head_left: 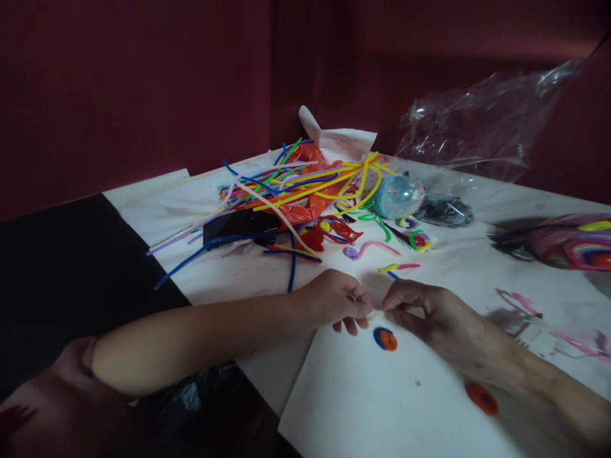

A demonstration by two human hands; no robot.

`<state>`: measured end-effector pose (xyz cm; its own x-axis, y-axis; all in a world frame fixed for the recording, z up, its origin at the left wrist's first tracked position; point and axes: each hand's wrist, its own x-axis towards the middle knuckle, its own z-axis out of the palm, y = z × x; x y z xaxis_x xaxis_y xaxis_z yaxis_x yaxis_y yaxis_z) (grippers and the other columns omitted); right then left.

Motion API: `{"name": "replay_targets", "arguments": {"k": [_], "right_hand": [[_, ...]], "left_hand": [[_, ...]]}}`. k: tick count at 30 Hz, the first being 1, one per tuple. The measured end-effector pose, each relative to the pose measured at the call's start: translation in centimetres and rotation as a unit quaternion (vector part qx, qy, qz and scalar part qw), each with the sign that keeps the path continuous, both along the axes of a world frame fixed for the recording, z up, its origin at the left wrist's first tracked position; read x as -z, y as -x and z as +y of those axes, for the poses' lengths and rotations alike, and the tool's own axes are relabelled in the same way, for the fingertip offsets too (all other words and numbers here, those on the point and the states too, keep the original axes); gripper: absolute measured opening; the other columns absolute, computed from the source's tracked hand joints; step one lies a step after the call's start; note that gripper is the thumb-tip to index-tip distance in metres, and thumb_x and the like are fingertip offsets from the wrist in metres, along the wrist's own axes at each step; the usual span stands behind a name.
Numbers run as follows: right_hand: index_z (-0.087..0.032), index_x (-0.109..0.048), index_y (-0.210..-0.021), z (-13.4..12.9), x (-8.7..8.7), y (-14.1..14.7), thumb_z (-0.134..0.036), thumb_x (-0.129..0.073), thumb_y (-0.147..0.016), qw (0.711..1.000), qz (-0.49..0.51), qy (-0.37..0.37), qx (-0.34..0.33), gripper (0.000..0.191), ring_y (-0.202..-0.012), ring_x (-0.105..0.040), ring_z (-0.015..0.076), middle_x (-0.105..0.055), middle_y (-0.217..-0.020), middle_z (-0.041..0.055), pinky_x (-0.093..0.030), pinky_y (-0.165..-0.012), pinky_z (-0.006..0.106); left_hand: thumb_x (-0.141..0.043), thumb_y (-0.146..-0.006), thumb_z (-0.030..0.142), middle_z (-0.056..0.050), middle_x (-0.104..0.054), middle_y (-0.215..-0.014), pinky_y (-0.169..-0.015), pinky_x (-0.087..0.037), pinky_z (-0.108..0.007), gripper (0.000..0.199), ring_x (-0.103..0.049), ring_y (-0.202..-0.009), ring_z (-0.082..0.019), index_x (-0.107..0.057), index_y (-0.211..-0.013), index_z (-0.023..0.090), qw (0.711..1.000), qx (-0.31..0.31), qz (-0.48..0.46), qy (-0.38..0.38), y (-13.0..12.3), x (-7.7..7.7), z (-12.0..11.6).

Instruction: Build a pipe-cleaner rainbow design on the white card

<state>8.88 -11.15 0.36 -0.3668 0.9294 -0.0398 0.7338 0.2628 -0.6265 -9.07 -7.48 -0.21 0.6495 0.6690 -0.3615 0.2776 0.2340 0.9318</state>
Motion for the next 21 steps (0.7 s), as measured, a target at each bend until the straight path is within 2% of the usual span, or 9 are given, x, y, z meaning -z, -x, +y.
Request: {"name": "replay_targets", "arguments": {"k": [3,6,9,13,17,21], "right_hand": [[-0.02,-0.057,-0.073,0.3,0.4,-0.4,-0.036,-0.039,-0.082,0.999,-0.034,-0.01,-0.036,0.027,-0.065,-0.052,0.0169,-0.057,-0.076,0.0028,-0.042,-0.057,0.026],[-0.02,-0.059,-0.073,0.6,0.7,-0.3,-0.032,-0.038,-0.083,0.995,-0.058,-0.027,-0.074,0.026,-0.067,-0.052,0.0152,-0.056,-0.078,0.0019,-0.041,-0.06,0.024],[-0.021,-0.061,-0.075,0.8,0.6,0.0,-0.028,-0.04,-0.083,0.992,-0.08,-0.033,-0.093,0.023,-0.07,-0.052,0.0145,-0.055,-0.08,0.0015,-0.039,-0.061,0.023],[-0.022,-0.061,-0.075,0.6,0.4,0.3,-0.021,-0.044,-0.082,0.987,-0.101,-0.045,-0.114,0.019,-0.071,-0.052,0.0136,-0.054,-0.078,-0.0001,-0.038,-0.058,0.02],[-0.021,-0.059,-0.071,0.3,0.5,0.4,-0.013,-0.044,-0.076,0.987,-0.107,-0.057,-0.102,0.019,-0.068,-0.052,0.0123,-0.054,-0.075,-0.0015,-0.037,-0.056,0.019],[-0.02,-0.057,-0.072,0.4,0.8,0.1,-0.02,-0.041,-0.078,0.993,-0.083,-0.019,-0.079,0.017,-0.064,-0.052,0.0125,-0.056,-0.075,-0.0011,-0.037,-0.055,0.02]], "left_hand": [[-0.051,-0.069,0.012,0.001,-0.057,-0.064,-0.051,-0.037,-0.018,0.007,-0.051,-0.055,-0.006,-0.057,-0.072,0.012,0.98,0.003,0.06,-0.19,0.7,0.2,-0.1],[-0.05,-0.07,0.014,0.0,-0.061,-0.069,-0.058,-0.037,-0.017,0.014,-0.054,-0.065,-0.008,-0.062,-0.078,0.013,0.953,0.043,0.066,-0.292,1.0,0.7,-0.5],[-0.049,-0.072,0.016,0.0,-0.062,-0.071,-0.059,-0.036,-0.018,0.017,-0.054,-0.066,-0.009,-0.063,-0.082,0.014,0.929,0.084,0.069,-0.354,0.8,1.3,-0.8],[-0.051,-0.073,0.019,0.0,-0.06,-0.072,-0.061,-0.036,-0.018,0.015,-0.053,-0.068,-0.009,-0.062,-0.083,0.016,0.895,0.103,0.072,-0.428,0.4,1.9,-0.7],[-0.053,-0.072,0.019,0.0,-0.058,-0.072,-0.065,-0.036,-0.02,0.013,-0.052,-0.071,-0.01,-0.062,-0.082,0.017,0.871,0.122,0.085,-0.468,0.3,2.3,-0.6],[-0.051,-0.075,0.022,-0.001,-0.058,-0.074,-0.064,-0.036,-0.021,0.016,-0.052,-0.071,-0.012,-0.063,-0.085,0.017,0.853,0.127,0.096,-0.498,0.2,2.5,-0.7]]}}
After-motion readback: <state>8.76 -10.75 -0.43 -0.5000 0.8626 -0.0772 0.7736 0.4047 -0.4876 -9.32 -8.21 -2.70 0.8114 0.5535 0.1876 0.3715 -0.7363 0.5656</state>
